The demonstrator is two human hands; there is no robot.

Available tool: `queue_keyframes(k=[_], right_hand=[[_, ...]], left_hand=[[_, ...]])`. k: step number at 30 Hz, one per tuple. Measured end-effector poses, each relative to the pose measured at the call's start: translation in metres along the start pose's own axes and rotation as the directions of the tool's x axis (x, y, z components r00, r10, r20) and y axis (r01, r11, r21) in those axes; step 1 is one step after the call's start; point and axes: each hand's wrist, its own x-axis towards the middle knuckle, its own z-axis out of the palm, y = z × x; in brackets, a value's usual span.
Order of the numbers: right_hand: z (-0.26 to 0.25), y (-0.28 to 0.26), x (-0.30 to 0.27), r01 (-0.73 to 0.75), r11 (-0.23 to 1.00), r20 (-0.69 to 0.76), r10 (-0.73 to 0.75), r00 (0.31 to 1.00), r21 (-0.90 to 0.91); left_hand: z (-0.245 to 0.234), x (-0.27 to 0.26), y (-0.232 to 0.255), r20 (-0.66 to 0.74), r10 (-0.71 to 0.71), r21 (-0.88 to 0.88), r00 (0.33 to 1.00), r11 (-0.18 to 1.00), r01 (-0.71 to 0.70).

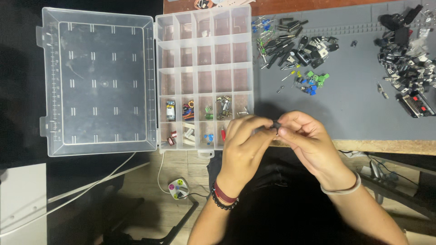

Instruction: The person organizes various electronic components on a workbench. They pick up a small blue circuit board and place it into a compartment of a clear plastic organizer box. The person then handles several small cylindrical components, such as capacitors, and places them into the box. Finally, they pick up a black rectangular component and place it into the organizer.

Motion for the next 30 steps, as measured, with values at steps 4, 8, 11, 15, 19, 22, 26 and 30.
queue_keyframes(k=[4,8,11,15,19,22,26,30], right_hand=[[0.010,-0.004,0.000,-0.001,1.000,-0.007,0.001,1.000,-0.020],[0.006,0.003,0.004,-0.009,1.000,-0.015,0.009,1.000,0.005],[0.004,0.010,0.006,-0.007,0.999,-0.015,0.008,1.000,0.033],[0.012,0.007,0.005,-0.020,0.999,-0.044,0.021,0.999,0.029],[0.015,0.010,0.004,-0.030,0.999,-0.075,0.030,0.997,-0.009],[0.020,0.011,0.004,-0.025,1.000,-0.103,0.022,0.994,-0.019],[0.022,0.010,0.006,0.110,0.990,-0.036,-0.113,0.993,-0.085],[0.043,-0.017,-0.002,0.217,0.895,-0.020,-0.243,0.970,-0.389]], left_hand=[[-0.006,0.002,-0.001,-0.013,-0.008,0.051,1.000,0.999,0.009],[-0.006,-0.005,-0.006,0.023,0.030,0.110,0.999,0.993,-0.032],[-0.005,-0.006,-0.006,-0.016,0.048,0.119,0.999,0.992,-0.046],[-0.006,-0.007,-0.009,-0.084,0.086,0.143,0.993,0.987,-0.073],[-0.004,-0.011,-0.012,-0.118,0.078,0.144,0.990,0.988,-0.060],[-0.004,-0.014,-0.012,-0.104,0.075,0.130,0.992,0.990,-0.062],[-0.012,-0.008,-0.006,-0.109,-0.083,-0.096,0.991,0.993,0.073],[-0.015,-0.005,-0.010,-0.084,-0.343,-0.255,0.936,0.915,0.312]])
